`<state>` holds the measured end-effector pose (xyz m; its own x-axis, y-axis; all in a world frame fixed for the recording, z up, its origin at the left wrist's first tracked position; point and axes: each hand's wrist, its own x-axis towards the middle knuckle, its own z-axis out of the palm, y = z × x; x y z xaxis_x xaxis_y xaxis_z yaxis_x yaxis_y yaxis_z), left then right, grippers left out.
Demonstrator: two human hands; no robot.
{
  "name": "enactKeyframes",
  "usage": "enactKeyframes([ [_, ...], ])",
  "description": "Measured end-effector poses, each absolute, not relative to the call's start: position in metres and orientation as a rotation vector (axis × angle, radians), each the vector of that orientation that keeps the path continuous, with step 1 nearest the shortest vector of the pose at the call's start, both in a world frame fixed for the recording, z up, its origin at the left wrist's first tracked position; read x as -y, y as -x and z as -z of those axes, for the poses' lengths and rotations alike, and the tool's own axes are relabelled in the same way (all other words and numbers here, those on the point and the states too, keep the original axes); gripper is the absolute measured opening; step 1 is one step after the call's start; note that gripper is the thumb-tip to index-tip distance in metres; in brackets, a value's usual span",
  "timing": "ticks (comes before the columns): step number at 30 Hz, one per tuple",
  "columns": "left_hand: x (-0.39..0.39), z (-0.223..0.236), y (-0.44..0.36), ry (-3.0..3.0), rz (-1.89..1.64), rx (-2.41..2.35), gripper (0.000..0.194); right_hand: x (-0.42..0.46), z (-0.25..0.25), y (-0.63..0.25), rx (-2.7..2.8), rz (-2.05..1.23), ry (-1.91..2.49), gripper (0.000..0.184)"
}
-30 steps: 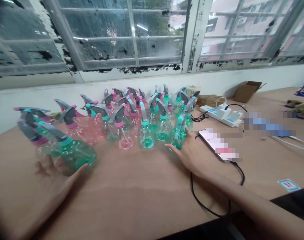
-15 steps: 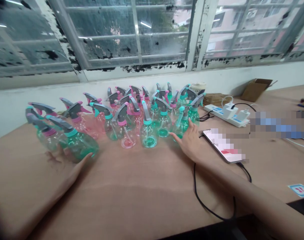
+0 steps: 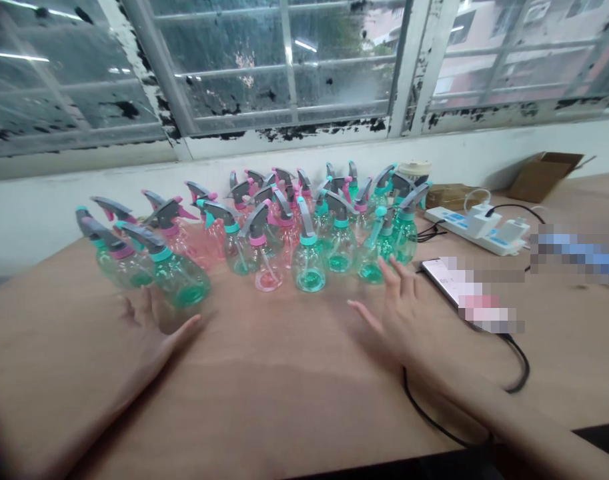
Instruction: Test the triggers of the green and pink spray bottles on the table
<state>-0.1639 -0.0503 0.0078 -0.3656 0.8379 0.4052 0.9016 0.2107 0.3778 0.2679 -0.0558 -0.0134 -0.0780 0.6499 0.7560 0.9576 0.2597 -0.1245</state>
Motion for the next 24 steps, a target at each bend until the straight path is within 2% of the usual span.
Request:
enactKeyframes([
  [3, 0.046, -0.011, 0.160, 1.630, 0.783, 2.330, 0.113, 0.061, 0.012, -0.242, 2.003, 0.458, 1.403, 0.090],
  [9, 0.027, -0.028, 0.153, 1.559, 0.702, 2.403, 0.111, 0.030, 0.021, -0.185, 2.059, 0.210, 1.546, 0.101],
  [18, 0.011, -0.039, 0.160, 1.611, 0.774, 2.389, 0.107, -0.002, 0.024, -0.155, 1.948, 0.094, 1.594, 0.088],
  [24, 0.000, -0.036, 0.167, 1.624, 0.779, 2.395, 0.104, -0.002, 0.027, -0.156, 1.947, 0.086, 1.643, 0.099],
])
